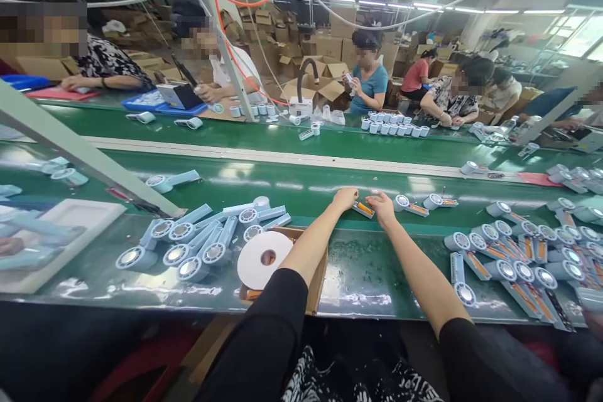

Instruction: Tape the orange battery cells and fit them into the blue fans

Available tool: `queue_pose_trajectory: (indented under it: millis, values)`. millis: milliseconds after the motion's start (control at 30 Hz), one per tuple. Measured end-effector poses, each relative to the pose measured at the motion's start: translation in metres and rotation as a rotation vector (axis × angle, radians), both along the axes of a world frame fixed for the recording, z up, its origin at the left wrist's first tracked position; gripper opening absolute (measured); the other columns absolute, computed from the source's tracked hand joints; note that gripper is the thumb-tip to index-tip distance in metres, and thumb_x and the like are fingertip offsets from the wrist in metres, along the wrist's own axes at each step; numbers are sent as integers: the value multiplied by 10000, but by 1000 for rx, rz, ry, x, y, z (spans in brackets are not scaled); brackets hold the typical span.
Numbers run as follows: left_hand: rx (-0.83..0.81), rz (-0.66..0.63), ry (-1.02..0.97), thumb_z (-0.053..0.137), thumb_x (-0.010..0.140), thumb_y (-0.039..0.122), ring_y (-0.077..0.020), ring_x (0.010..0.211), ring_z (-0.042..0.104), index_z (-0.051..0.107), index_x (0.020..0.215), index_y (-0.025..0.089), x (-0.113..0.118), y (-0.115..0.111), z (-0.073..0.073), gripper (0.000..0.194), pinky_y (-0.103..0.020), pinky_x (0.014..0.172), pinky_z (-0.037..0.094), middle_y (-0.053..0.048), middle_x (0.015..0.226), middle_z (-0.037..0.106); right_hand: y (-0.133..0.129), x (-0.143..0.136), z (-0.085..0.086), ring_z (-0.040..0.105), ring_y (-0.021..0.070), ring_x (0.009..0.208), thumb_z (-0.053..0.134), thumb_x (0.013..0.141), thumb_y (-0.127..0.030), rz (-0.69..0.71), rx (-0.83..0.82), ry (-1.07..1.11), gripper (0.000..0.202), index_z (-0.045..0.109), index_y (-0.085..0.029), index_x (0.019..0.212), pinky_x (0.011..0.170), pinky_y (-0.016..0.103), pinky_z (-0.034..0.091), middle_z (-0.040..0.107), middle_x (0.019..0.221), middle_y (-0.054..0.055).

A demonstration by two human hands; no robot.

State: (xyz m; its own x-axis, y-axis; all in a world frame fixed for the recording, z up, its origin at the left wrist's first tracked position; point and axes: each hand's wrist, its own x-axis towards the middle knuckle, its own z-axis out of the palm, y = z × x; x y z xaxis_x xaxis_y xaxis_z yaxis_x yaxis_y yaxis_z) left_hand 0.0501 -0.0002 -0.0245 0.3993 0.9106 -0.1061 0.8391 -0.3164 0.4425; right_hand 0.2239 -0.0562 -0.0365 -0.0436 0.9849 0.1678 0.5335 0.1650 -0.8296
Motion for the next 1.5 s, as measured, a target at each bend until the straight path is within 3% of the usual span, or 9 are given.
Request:
queue_pose_trajectory:
  millis: [100,233,333,533,800,1000,1133,1367,1500]
  values:
    - [-2,-5,-8,657,1025,402,-238,1133,673,654,1300,180,2,0,-3,354,-464,974,595,-108,1317,663,2,9,-1,664,192,730,625,915,-452,23,14,-52,420,722,-189,1226,782,344,573,733,877,33]
    - [-8,2,-13,659,1023,403,-238,1128,676,653,1299,175,6,-1,-4,358,-464,970,597,-106,1308,666,1,12,3,671,224,933,687,907,-327,153,18,-306,225,808,-208,1055,942,354,527,719,1033,91]
    - [-25,14,-9,660,1023,404,-235,1114,680,652,1299,173,11,-2,-5,360,-458,957,601,-105,1297,669,5,9,9,667,240,1065,627,977,-275,260,5,-498,212,822,-203,1017,1049,358,469,728,1134,131]
    - [-36,24,-8,658,1024,407,-235,1115,679,652,1298,175,20,-7,-4,359,-459,961,599,-104,1295,670,14,6,24,690,268,1136,652,986,-306,368,-44,-792,206,827,-200,1016,1027,325,465,785,1134,144]
    - [-56,19,-37,653,1026,410,-229,1102,682,663,1274,176,27,-3,-4,341,-452,959,597,-100,1273,679,-15,42,53,724,249,1166,452,1080,-317,290,-77,-932,370,798,-257,1199,988,293,497,792,1265,72]
    - [-68,26,-36,646,1028,417,-235,1121,674,669,1257,176,36,-5,-9,333,-468,985,580,-98,1266,681,-16,14,39,705,280,1196,465,1069,-378,278,-182,-984,391,727,-241,1324,971,315,514,750,1317,132]
    - [-78,37,-31,646,1029,414,-234,1122,674,671,1256,176,39,-8,0,329,-466,985,583,-99,1272,681,-7,-1,43,731,319,1131,532,1020,-378,263,-263,-1026,386,760,-210,1281,949,357,534,768,1223,181]
    - [-71,55,-35,654,1026,407,-233,1118,679,663,1281,179,45,-13,16,342,-458,970,595,-103,1291,675,-22,26,75,732,321,1135,471,1042,-425,181,-257,-1047,423,782,-282,1290,955,382,538,789,1209,145]
    - [-75,36,-35,653,1027,410,-236,1130,676,665,1280,181,47,-16,12,341,-464,982,589,-103,1296,674,-22,25,66,743,329,1122,528,1013,-449,152,-291,-1044,399,782,-299,1283,944,403,550,785,1224,145]
